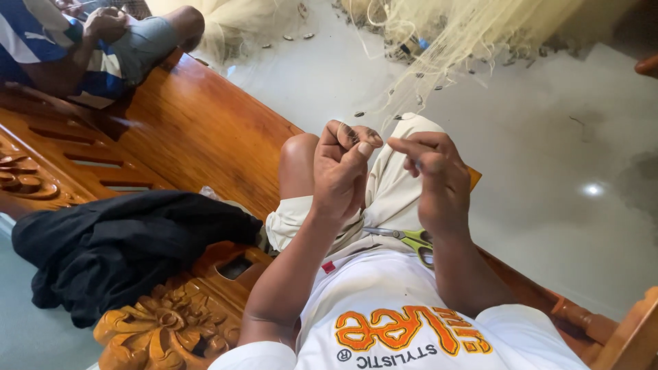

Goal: Repairing a fishing net using a shuttle and scissors

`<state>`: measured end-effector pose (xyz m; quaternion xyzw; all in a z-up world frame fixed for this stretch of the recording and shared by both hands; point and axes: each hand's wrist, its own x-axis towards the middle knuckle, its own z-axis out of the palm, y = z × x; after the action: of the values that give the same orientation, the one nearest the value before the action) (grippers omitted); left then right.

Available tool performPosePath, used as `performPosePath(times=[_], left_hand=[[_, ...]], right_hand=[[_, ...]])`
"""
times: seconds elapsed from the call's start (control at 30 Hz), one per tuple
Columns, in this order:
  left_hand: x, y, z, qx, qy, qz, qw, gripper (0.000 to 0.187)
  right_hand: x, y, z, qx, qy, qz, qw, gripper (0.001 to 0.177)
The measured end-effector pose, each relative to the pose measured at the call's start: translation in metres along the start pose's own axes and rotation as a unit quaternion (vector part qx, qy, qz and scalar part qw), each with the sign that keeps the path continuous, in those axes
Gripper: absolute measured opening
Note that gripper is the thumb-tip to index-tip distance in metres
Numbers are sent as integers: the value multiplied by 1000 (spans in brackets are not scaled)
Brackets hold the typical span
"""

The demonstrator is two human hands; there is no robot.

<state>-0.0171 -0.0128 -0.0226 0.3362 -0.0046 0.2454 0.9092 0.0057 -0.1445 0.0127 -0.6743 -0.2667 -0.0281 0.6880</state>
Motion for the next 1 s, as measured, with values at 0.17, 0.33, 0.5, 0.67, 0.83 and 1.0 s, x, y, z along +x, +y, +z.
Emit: performPosePath(times=[0.17, 0.33, 0.5, 0.67, 0.83, 1.0], left_hand=[[-4, 0, -8, -28, -8, -10, 1000, 29], [-10, -3, -8, -24, -19, -1, 1000, 30], [-13, -4, -4, -26, -16, -19, 999, 32], [-14, -13, -4, -17, -18, -20, 999, 32], [0, -34, -16, 29, -50, -13, 998, 32], [20, -33, -11, 67, -105, 16, 992, 34]], right_hand=[[5, 1, 3, -83, 29, -31, 996, 18], [2, 9, 4, -123, 34, -24, 991, 13], [0, 15, 5, -70, 32, -23, 997, 13], [2, 18, 8, -36, 42, -80, 995, 16], [25, 6, 8, -56, 39, -220, 973, 30], [43, -6, -1, -74, 18, -184, 980, 17]])
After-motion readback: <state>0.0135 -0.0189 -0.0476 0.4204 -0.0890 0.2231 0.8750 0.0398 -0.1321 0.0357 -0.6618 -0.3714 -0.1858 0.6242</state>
